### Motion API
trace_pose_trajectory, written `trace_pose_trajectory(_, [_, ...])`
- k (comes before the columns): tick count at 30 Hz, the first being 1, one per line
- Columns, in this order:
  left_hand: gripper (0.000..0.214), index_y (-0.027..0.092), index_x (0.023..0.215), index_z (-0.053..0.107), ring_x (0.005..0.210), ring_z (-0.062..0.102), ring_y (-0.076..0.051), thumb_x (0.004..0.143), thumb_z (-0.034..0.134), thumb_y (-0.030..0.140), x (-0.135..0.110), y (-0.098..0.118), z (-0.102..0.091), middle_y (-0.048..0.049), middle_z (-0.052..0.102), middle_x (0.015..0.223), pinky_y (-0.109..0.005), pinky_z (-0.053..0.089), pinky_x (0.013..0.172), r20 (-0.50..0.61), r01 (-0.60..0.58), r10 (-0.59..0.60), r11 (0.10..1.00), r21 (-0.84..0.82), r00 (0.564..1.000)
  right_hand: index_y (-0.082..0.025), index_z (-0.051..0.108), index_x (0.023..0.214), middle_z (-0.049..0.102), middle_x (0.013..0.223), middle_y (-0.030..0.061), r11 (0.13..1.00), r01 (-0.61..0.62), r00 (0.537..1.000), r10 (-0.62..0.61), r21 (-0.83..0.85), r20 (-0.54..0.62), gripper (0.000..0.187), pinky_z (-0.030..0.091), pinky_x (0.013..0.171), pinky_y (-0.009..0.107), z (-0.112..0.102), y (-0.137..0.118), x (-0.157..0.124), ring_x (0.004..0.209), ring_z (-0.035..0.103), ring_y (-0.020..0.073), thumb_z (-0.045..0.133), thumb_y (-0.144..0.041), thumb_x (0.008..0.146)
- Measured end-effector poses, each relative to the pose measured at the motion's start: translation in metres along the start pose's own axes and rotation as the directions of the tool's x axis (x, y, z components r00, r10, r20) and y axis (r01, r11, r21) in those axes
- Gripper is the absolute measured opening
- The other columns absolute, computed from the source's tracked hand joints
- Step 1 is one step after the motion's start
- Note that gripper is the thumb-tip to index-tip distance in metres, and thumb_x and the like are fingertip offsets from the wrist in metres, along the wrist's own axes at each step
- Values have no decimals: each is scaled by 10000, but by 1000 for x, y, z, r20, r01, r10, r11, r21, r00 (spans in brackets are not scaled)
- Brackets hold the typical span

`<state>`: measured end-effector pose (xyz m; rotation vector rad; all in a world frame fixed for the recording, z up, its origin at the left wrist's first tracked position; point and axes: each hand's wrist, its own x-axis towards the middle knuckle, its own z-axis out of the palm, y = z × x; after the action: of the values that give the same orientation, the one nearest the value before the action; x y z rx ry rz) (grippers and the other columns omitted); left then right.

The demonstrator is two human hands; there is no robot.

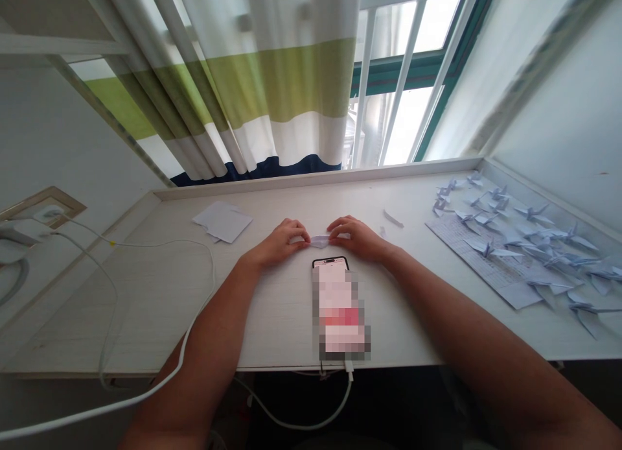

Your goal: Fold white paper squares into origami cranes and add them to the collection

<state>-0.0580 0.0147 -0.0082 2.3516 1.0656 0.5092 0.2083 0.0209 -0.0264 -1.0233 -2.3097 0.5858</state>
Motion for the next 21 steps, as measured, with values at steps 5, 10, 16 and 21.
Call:
trace_pose_trajectory(5, [231,295,1067,753,1204,494,-247,966,570,392,1,1,9,-67,610,1197,-450,361,1131,-5,-20,20,1000,-21,1000,-246,802,893,743,1135,71,1000,-4,1000,4,20,-3,111,467,1020,450,0,2,-1,1092,635,264,692,-257,903])
trace_pose_trajectory(10, [223,287,994,770,1231,506,-263,933,616,437,4,5,18,-70,625,1223,-465,351,1148,-48,-2,-3,995,-105,999,-249,803,896,741,1131,70,1000,-3,1000,2,24,8,115,469,1013,447,0,3,0,1096,632,266,688,-258,901])
trace_pose_trajectory(16, [207,237,827,736,1187,538,-269,888,669,422,6,6,18,-78,672,1178,-471,381,1114,-81,51,-66,983,-178,995,-248,796,878,741,1133,67,1000,-7,1000,6,25,19,114,466,1020,451,-2,2,0,1096,630,263,684,-245,897])
trace_pose_trajectory(21, [216,228,812,743,1126,550,-267,873,675,424,10,4,19,-82,674,1089,-458,397,1086,-82,51,-65,985,-162,994,-227,786,899,735,1132,79,997,-23,1000,23,69,7,83,477,1002,424,-2,-8,-1,1094,638,255,711,-252,871])
